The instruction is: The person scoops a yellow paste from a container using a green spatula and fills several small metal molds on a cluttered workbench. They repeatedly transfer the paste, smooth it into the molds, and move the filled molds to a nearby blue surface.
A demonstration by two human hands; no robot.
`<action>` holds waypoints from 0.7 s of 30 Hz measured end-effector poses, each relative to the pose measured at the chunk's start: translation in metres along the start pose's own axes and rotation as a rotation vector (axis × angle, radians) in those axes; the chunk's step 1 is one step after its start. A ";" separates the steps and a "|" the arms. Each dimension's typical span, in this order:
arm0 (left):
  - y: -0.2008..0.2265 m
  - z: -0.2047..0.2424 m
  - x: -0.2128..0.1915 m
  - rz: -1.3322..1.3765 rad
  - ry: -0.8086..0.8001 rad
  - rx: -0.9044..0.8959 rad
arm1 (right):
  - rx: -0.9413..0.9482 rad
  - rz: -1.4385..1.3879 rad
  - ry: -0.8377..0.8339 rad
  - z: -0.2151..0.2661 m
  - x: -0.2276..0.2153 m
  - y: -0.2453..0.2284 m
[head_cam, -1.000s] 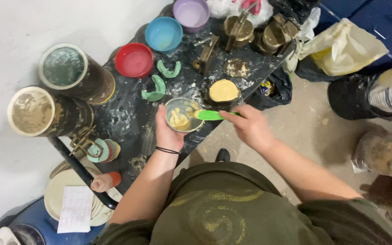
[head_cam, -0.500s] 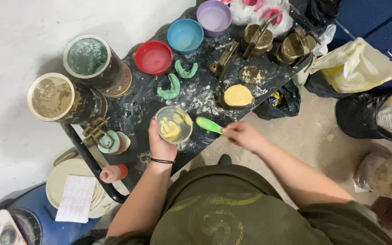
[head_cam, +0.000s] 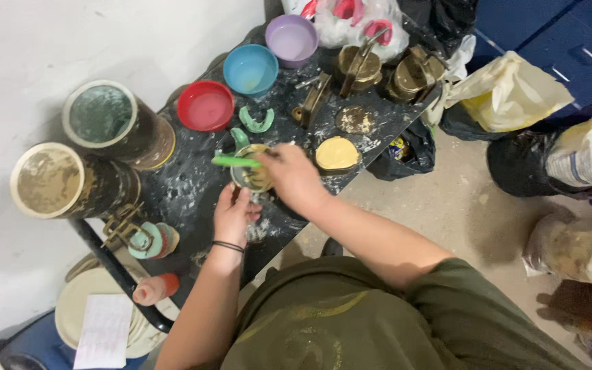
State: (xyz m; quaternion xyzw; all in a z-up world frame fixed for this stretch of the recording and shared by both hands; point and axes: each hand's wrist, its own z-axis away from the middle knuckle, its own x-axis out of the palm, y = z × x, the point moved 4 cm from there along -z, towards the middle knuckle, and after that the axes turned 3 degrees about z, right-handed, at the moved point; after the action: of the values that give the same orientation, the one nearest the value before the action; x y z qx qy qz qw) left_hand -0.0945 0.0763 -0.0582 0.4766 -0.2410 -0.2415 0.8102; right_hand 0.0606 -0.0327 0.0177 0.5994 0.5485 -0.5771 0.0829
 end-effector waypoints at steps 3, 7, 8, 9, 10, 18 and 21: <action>0.011 0.017 0.001 -0.054 0.056 -0.048 | -0.361 0.095 0.184 -0.013 0.013 0.002; 0.011 0.049 0.003 -0.179 0.008 -0.108 | -0.037 0.600 -0.309 -0.043 -0.070 0.107; 0.003 0.055 0.006 -0.174 -0.042 -0.112 | 0.168 0.563 -0.166 -0.037 -0.082 0.160; -0.005 0.062 0.008 -0.168 -0.093 -0.117 | 0.370 0.519 -0.021 -0.029 -0.093 0.212; 0.002 0.067 0.015 -0.165 -0.090 -0.119 | 0.368 0.520 -0.024 -0.031 -0.108 0.199; 0.007 0.073 0.058 -0.203 -0.347 -0.166 | 0.173 0.347 -0.255 -0.027 -0.099 0.207; 0.020 0.079 0.073 -0.268 -0.387 -0.150 | 0.180 0.404 -0.279 -0.026 -0.103 0.196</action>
State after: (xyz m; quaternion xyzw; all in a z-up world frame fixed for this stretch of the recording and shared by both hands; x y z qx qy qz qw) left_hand -0.0842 -0.0127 0.0053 0.3878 -0.3077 -0.4508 0.7427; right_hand 0.2516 -0.1474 0.0022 0.6164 0.3473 -0.6723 0.2178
